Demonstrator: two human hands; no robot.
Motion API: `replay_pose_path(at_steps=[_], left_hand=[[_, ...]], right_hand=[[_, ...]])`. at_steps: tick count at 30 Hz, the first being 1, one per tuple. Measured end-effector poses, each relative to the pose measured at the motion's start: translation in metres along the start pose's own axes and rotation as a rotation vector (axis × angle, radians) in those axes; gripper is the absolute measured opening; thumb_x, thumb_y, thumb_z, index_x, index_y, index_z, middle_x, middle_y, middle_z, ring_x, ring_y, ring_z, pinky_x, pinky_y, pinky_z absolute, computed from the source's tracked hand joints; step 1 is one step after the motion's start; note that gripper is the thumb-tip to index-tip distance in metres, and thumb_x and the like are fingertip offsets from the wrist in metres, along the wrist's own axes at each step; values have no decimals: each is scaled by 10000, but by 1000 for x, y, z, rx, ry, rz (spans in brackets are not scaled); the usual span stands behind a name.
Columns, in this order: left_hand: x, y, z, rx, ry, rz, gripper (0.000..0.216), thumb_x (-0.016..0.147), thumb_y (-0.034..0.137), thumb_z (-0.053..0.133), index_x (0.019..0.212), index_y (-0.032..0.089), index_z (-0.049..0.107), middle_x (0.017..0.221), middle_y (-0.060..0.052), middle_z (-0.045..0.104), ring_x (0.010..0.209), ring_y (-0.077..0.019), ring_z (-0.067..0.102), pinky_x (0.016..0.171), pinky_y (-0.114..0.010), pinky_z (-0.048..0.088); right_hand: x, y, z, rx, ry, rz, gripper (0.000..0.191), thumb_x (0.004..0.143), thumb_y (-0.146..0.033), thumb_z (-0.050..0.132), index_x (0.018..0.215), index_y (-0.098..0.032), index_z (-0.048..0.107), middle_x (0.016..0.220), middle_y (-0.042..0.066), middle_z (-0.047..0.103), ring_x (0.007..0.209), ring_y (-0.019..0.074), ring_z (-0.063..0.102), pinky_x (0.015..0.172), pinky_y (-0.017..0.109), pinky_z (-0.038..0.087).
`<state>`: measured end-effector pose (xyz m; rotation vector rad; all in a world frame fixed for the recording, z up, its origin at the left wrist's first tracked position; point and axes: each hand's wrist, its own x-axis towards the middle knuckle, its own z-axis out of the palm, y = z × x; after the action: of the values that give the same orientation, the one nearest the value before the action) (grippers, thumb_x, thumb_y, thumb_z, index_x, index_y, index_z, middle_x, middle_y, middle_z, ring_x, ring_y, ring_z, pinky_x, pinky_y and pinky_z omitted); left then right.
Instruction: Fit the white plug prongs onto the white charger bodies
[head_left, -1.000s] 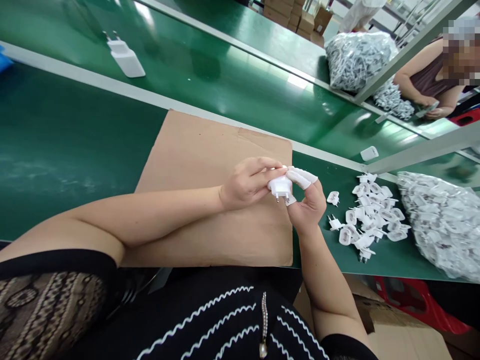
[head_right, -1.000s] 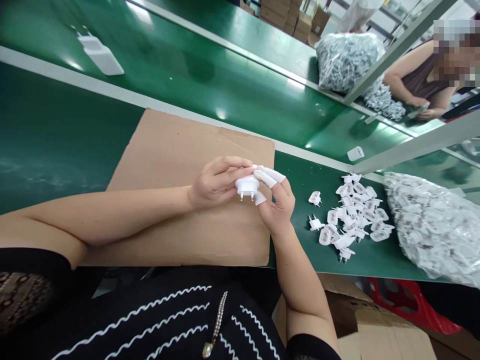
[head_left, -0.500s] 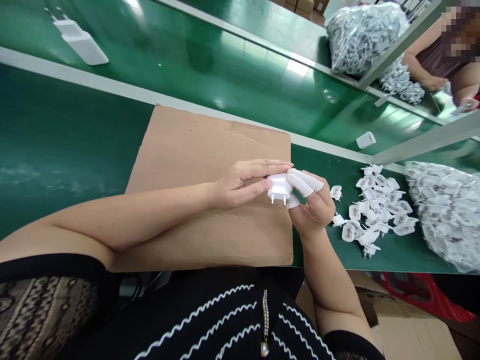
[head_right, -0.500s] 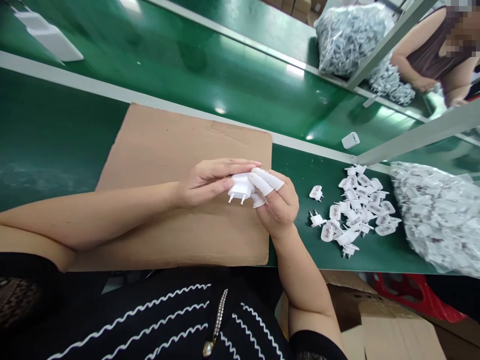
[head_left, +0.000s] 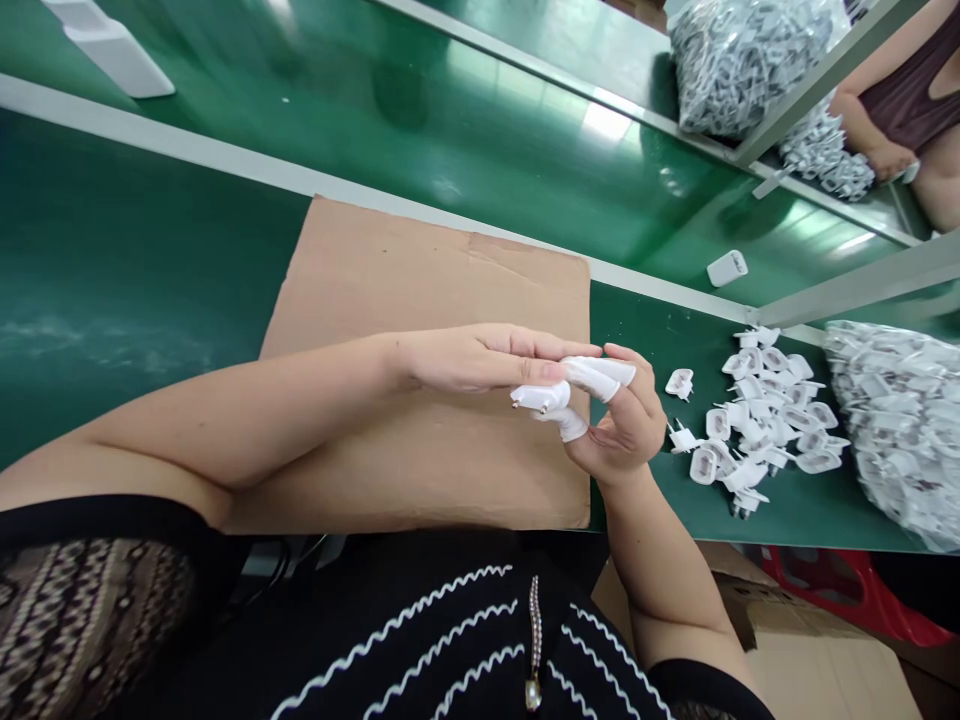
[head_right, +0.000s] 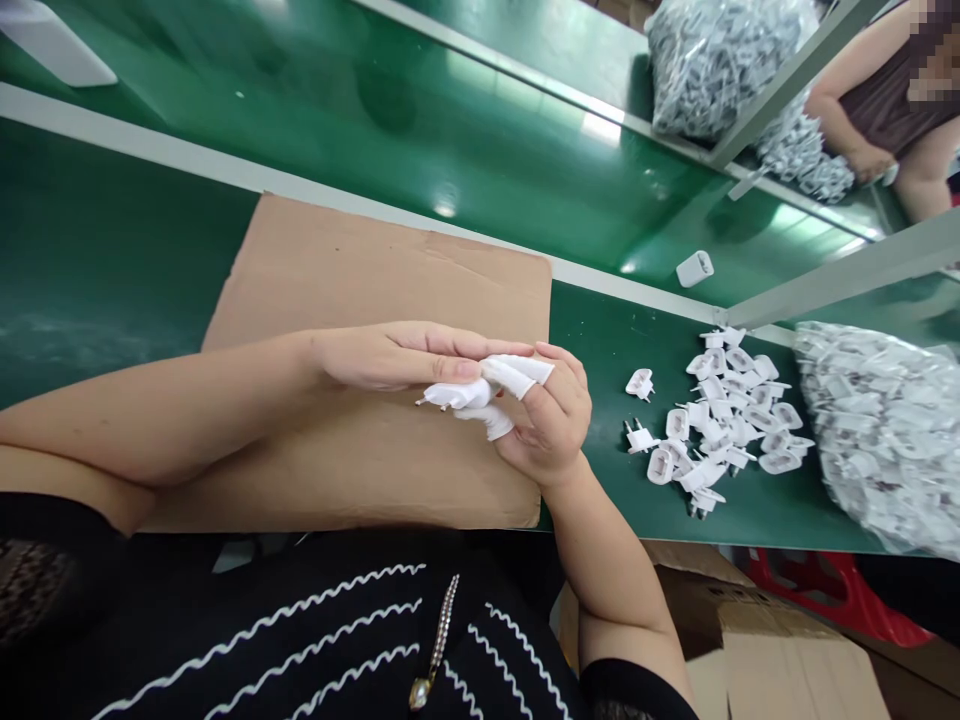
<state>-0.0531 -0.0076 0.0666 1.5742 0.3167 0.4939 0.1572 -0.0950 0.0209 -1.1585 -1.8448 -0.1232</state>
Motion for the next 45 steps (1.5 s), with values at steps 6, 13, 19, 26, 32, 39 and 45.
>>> replay_pose_path(at_steps=[6, 13, 19, 26, 32, 39, 45], left_hand=[[1, -3, 1, -72, -89, 58, 466, 1026, 438, 538, 1452, 275, 638, 1157, -95, 758, 1087, -256, 709, 923, -374, 567], [1, -10, 4, -96, -35, 82, 415, 1054, 383, 498, 1387, 212, 678, 1160, -143, 747, 1099, -281, 716, 1006, -450, 561], [1, -8, 3, -118, -61, 79, 419, 1042, 433, 525, 1344, 213, 714, 1173, -149, 751, 1135, -305, 708, 1012, -464, 564], [0, -8, 7, -52, 34, 89, 411, 1029, 478, 576, 1318, 234, 736, 1101, -140, 765, 1104, -289, 718, 985, -455, 590], [2, -9, 9, -272, -73, 1, 407, 1060, 416, 514, 1340, 189, 704, 1176, -167, 753, 1064, -281, 738, 928, -422, 627], [2, -8, 7, -311, -15, -21, 362, 1048, 371, 555, 1322, 182, 698, 1259, -164, 726, 1095, -273, 735, 970, -418, 634], [2, -6, 10, -318, -5, -59, 360, 1012, 362, 610, 1314, 200, 721, 1220, -146, 734, 1071, -264, 730, 954, -429, 623]], right_hand=[[4, -4, -3, 62, 50, 49, 348, 914, -581, 672, 1120, -302, 699, 952, 48, 745, 939, 291, 731, 977, 583, 588], [7, 4, -5, 288, 138, 219, 307, 879, -529, 767, 1067, -294, 703, 896, 9, 700, 868, 248, 718, 912, 496, 611], [6, 3, -4, 367, 156, 233, 330, 839, -494, 826, 1076, -300, 703, 936, 10, 703, 863, 230, 712, 828, 434, 620], [7, -1, -5, 321, 150, 257, 365, 809, -534, 843, 1046, -294, 704, 906, 9, 699, 868, 243, 720, 827, 449, 616], [10, 0, -7, 326, 122, 229, 411, 775, -563, 865, 1038, -282, 721, 942, 24, 741, 885, 273, 750, 899, 515, 615], [3, 4, -5, 293, 57, 254, 477, 786, -536, 852, 1158, -274, 708, 1019, 42, 766, 999, 308, 769, 990, 584, 606], [4, 3, -4, 256, 106, 177, 473, 769, -478, 882, 1172, -298, 713, 1000, 24, 769, 951, 289, 763, 964, 572, 618]])
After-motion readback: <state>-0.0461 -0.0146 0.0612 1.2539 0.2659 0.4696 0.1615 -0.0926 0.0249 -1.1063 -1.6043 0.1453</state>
